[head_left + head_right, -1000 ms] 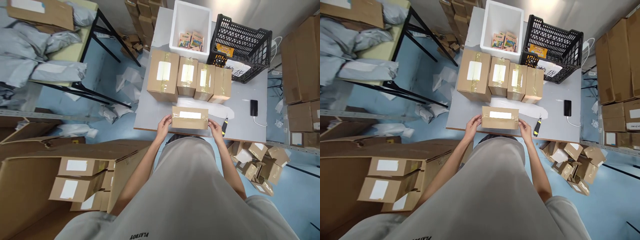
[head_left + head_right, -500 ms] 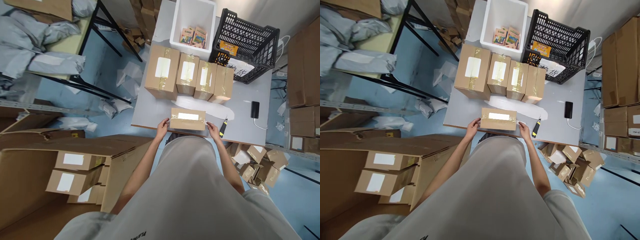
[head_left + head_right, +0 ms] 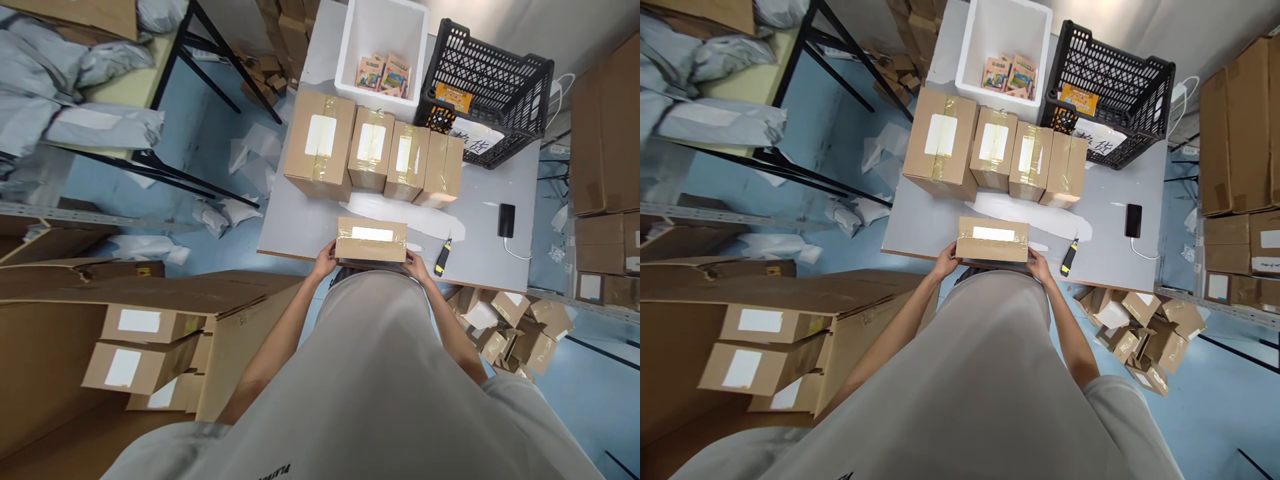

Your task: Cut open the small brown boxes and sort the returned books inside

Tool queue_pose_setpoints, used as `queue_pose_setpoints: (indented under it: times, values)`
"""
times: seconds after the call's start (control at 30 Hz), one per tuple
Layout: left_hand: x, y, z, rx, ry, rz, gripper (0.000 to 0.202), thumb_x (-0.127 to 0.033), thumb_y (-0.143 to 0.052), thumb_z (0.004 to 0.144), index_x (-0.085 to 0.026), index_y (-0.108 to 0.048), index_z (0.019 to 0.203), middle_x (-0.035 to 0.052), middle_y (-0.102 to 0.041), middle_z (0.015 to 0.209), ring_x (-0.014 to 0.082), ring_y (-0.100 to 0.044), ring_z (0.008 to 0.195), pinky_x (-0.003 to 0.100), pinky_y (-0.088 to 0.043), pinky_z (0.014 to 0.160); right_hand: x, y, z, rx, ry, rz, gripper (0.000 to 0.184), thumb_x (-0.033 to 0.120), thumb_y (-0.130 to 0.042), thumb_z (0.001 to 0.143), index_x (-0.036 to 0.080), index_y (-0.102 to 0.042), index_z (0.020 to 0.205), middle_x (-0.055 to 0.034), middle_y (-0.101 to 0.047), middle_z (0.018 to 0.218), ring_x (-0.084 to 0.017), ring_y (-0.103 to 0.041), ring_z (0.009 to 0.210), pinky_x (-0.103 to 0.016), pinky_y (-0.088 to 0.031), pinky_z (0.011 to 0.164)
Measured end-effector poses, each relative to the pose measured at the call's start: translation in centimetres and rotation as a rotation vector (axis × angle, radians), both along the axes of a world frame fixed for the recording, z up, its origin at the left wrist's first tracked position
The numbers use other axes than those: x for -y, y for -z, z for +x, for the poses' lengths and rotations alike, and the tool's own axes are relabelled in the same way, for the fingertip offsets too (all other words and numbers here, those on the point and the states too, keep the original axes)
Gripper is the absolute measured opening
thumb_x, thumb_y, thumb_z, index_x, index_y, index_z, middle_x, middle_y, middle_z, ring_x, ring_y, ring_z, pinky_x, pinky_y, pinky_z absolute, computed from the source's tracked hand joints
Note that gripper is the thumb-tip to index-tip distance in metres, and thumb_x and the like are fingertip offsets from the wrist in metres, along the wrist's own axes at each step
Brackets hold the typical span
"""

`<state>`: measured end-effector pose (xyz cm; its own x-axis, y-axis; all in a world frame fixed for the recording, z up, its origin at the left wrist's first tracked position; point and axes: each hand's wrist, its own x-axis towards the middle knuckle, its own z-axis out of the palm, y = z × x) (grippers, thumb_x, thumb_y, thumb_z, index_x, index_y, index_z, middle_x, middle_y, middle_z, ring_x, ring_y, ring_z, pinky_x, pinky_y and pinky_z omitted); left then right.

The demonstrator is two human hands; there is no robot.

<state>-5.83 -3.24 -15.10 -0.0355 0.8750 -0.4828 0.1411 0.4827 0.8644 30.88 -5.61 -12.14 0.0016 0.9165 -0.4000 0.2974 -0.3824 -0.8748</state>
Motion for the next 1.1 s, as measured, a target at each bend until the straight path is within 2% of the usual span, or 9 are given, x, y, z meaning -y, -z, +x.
queue_pose_setpoints:
  times: [0.1,0.2,0.37,0.47,0.63,0.8,0.87,0.97,1.1]
  values:
    - [-0.1,-0.9,0.4,0.007,0.019,0.014,0.070,-0.014,-0.073,0.066,-0.016,-0.077,0.136,0.0159,-0.081,0.145,0.0357,-0.076,0.137,0.059,-0.058,0.124,-0.5,-0.7,-0.8,-0.064,-0.002,-0.056,0.064,0.029,-0.080,0.073,0.017,-0.084,0.136,-0.0116,-0.086,0.136,-0.036,-0.077,0.132,-0.055,-0.060,0.119]
    - [0.0,-2.0,0.4,0.007,0.029,0.020,0.060,-0.020,-0.080,0.069,-0.017,-0.080,0.129,0.0150,-0.082,0.142,0.0371,-0.075,0.138,0.057,-0.060,0.122,-0.8,-1.7,-0.7,-0.093,0.025,-0.050,0.063,0.034,-0.082,0.074,0.019,-0.084,0.135,-0.0109,-0.085,0.140,-0.037,-0.076,0.136,-0.056,-0.059,0.122]
    - [-0.2,-3.8,0.2,0.051,0.054,0.049,0.053,-0.045,-0.088,0.080,-0.018,-0.085,0.126,0.0137,-0.083,0.140,0.0368,-0.076,0.136,0.055,-0.059,0.125,-1.0,-3.9,1.1,-0.069,0.057,0.060,0.061,0.054,-0.080,0.089,0.021,-0.082,0.140,-0.0112,-0.083,0.144,-0.036,-0.078,0.134,-0.053,-0.062,0.120]
    - [-0.9,-4.0,0.5,0.035,0.062,0.095,0.058,-0.056,-0.090,0.081,-0.017,-0.087,0.123,0.0160,-0.083,0.138,0.0374,-0.078,0.132,0.054,-0.058,0.126,-1.5,-4.4,2.0,0.034,0.024,0.095,0.059,0.057,-0.076,0.096,0.023,-0.080,0.144,-0.0112,-0.084,0.140,-0.037,-0.079,0.131,-0.055,-0.062,0.119]
    - [-2.2,-2.9,0.9,-0.023,0.059,0.080,0.047,-0.053,-0.087,0.084,-0.019,-0.088,0.117,0.0154,-0.084,0.135,0.0375,-0.079,0.128,0.056,-0.058,0.125,-1.8,-2.9,2.4,0.111,-0.005,0.021,0.052,0.062,-0.075,0.094,0.024,-0.086,0.128,-0.0107,-0.090,0.121,-0.040,-0.082,0.121,-0.059,-0.059,0.119]
    - [-1.7,-2.1,0.5,-0.029,0.040,0.035,0.041,-0.047,-0.078,0.091,-0.019,-0.087,0.119,0.0150,-0.085,0.135,0.0362,-0.078,0.132,0.056,-0.056,0.127,-0.4,-1.6,2.9,0.035,0.084,-0.051,0.060,0.066,-0.062,0.099,0.020,-0.084,0.129,-0.0163,-0.086,0.133,-0.036,-0.081,0.123,-0.059,-0.061,0.116]
    - [-1.0,-2.0,0.4,-0.037,0.039,0.009,0.039,-0.043,-0.078,0.089,-0.019,-0.087,0.118,0.0153,-0.086,0.133,0.0364,-0.079,0.131,0.057,-0.056,0.127,0.3,-1.4,2.9,0.038,0.106,-0.068,0.056,0.062,-0.066,0.096,0.019,-0.085,0.126,-0.0173,-0.086,0.132,-0.036,-0.081,0.123,-0.060,-0.060,0.118]
    - [-0.1,-2.2,0.6,-0.052,0.047,-0.022,0.034,-0.038,-0.081,0.083,-0.019,-0.087,0.111,0.0167,-0.087,0.128,0.0391,-0.080,0.127,0.061,-0.057,0.125,1.2,-1.5,2.3,0.032,0.074,-0.063,0.048,0.054,-0.076,0.084,0.022,-0.088,0.118,-0.0126,-0.087,0.130,-0.036,-0.080,0.124,-0.058,-0.056,0.123]
    - [0.3,-3.0,1.2,-0.066,0.043,-0.012,0.034,-0.037,-0.086,0.076,-0.019,-0.087,0.104,0.0164,-0.087,0.122,0.0401,-0.082,0.122,0.060,-0.061,0.121,1.6,-2.1,1.2,0.005,0.056,-0.061,0.058,0.056,-0.081,0.077,0.021,-0.088,0.122,-0.0108,-0.087,0.132,-0.037,-0.079,0.127,-0.056,-0.059,0.121]
